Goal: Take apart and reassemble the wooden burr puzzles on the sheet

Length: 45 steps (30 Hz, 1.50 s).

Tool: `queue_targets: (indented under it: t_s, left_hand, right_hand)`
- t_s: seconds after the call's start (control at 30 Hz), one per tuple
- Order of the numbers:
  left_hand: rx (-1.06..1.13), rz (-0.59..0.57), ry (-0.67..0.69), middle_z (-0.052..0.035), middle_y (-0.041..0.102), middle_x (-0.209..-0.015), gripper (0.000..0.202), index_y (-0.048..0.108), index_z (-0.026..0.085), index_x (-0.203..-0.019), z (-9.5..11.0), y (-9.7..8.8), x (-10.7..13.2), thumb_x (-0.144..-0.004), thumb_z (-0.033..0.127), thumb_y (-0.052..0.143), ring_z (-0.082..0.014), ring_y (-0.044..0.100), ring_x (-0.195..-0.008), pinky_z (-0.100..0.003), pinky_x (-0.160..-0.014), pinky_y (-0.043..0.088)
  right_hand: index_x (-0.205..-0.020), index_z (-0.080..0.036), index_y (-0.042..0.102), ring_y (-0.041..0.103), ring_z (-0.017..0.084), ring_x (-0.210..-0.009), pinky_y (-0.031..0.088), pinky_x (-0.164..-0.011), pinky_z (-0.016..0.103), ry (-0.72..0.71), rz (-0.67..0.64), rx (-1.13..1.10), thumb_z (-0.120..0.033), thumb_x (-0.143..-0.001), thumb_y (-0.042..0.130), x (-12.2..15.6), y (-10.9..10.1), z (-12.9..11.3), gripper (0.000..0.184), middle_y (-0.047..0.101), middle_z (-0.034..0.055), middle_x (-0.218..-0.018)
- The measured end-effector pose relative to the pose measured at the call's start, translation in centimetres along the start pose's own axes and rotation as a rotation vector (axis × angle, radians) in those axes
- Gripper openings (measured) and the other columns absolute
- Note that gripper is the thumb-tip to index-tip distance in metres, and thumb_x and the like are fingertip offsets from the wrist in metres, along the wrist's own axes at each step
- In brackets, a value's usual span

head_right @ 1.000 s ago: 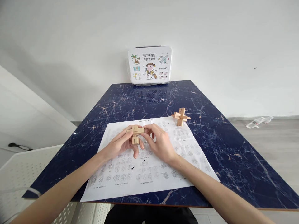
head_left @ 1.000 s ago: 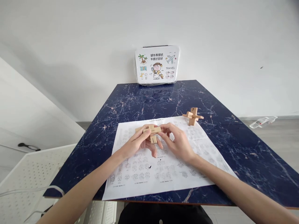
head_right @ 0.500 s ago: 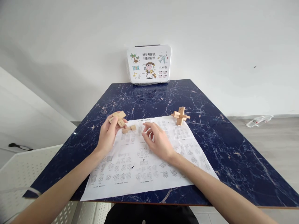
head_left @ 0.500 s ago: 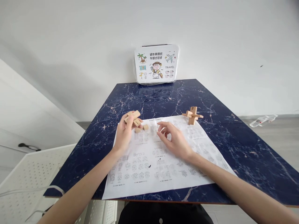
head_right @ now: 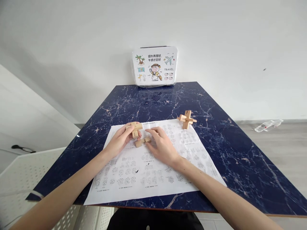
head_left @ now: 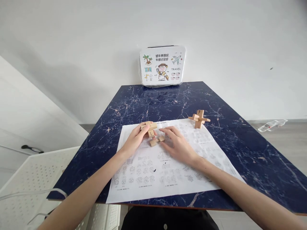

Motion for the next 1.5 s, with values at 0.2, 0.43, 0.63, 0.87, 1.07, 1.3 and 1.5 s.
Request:
queue_targets:
  t_s: [0.2,0.43,0.63,0.87,1.07,1.3,1.5]
  left_hand:
    - [0.087,0.045,0.02,-0.006,0.07,-0.098,0.037,0.059,0.018,-0.123,0.2,-0.4,-0.2,-0.102,0.049,0.061,-0.0182,0.067,-0.088,-0.036,-0.089,0.054]
    - [0.043,-0.01,-0.008,-0.0059,0.07,-0.109,0.053,0.055,0.021,-0.133,0.6,0.1,0.1,-0.089,0.032,0.081,-0.017,0.066,-0.093,-0.035,-0.092,0.051]
    - [-0.028,0.07,0.009,-0.0074,0.073,-0.116,0.064,0.057,0.023,-0.139,0.9,0.0,0.4,-0.082,0.031,0.086,-0.0243,0.068,-0.112,-0.038,-0.097,0.054]
    - [-0.1,-0.005,0.052,-0.0084,0.069,-0.123,0.065,0.058,0.026,-0.14,1.2,0.2,0.5,-0.082,0.032,0.087,-0.0218,0.067,-0.103,-0.038,-0.091,0.054]
    - [-0.116,-0.145,0.127,-0.0089,0.068,-0.125,0.068,0.059,0.026,-0.14,1.3,1.2,0.9,-0.079,0.027,0.088,-0.0234,0.066,-0.107,-0.038,-0.093,0.054]
    - [-0.043,-0.186,0.131,-0.0054,0.071,-0.11,0.072,0.058,0.026,-0.139,0.9,1.8,1.0,-0.075,0.02,0.09,-0.0222,0.069,-0.102,-0.038,-0.093,0.056]
    - [0.025,-0.137,0.07,-0.0089,0.071,-0.123,0.069,0.056,0.027,-0.143,0.9,1.5,1.0,-0.081,0.028,0.087,-0.0246,0.071,-0.108,-0.037,-0.089,0.059]
  right_hand:
    - [-0.107,-0.025,0.067,0.065,0.029,-0.104,0.058,-0.091,0.048,-0.036,-0.05,0.032,-0.026,-0.1,0.06,-0.1,0.1,-0.1,0.011,0.069,0.0099,-0.11]
    - [-0.108,-0.024,0.062,0.063,0.022,-0.069,0.051,-0.066,0.038,0.232,0.031,-0.136,-0.045,-0.102,0.056,-0.4,-0.6,1.0,0.023,0.071,0.0048,-0.086]
    - [-0.105,-0.022,0.058,0.062,0.018,-0.07,0.05,-0.068,0.037,0.402,-0.038,-0.646,-0.057,-0.099,0.058,-0.9,-0.8,0.6,0.036,0.07,0.0062,-0.093]
    - [-0.091,-0.021,0.057,0.04,0.01,-0.06,0.035,-0.06,0.03,0.582,-0.135,-1.195,-0.051,-0.101,0.065,-0.7,-1.0,-0.4,0.033,0.05,-0.0007,-0.085]
    - [-0.098,-0.019,0.062,0.025,0.008,-0.056,0.024,-0.052,0.027,0.603,-0.235,-1.325,-0.051,-0.1,0.069,-0.6,-0.6,-0.6,0.032,0.038,-0.0044,-0.076]
    - [-0.082,-0.02,0.052,0.023,0.005,-0.051,0.023,-0.046,0.023,0.57,-0.286,-1.328,-0.051,-0.097,0.074,-0.4,0.2,-0.3,0.041,0.038,-0.0073,-0.068]
    - [-0.109,-0.018,0.065,0.045,0.009,-0.061,0.043,-0.059,0.026,0.569,-0.35,-1.359,-0.039,-0.089,0.085,-0.3,0.2,-0.4,0.034,0.052,-0.0036,-0.075]
Point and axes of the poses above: each hand's wrist, its own x-axis away from the middle knuckle, its own y-axis out of the palm, z = x × y, the point moved 3 cm from there along -x, towards the middle knuckle
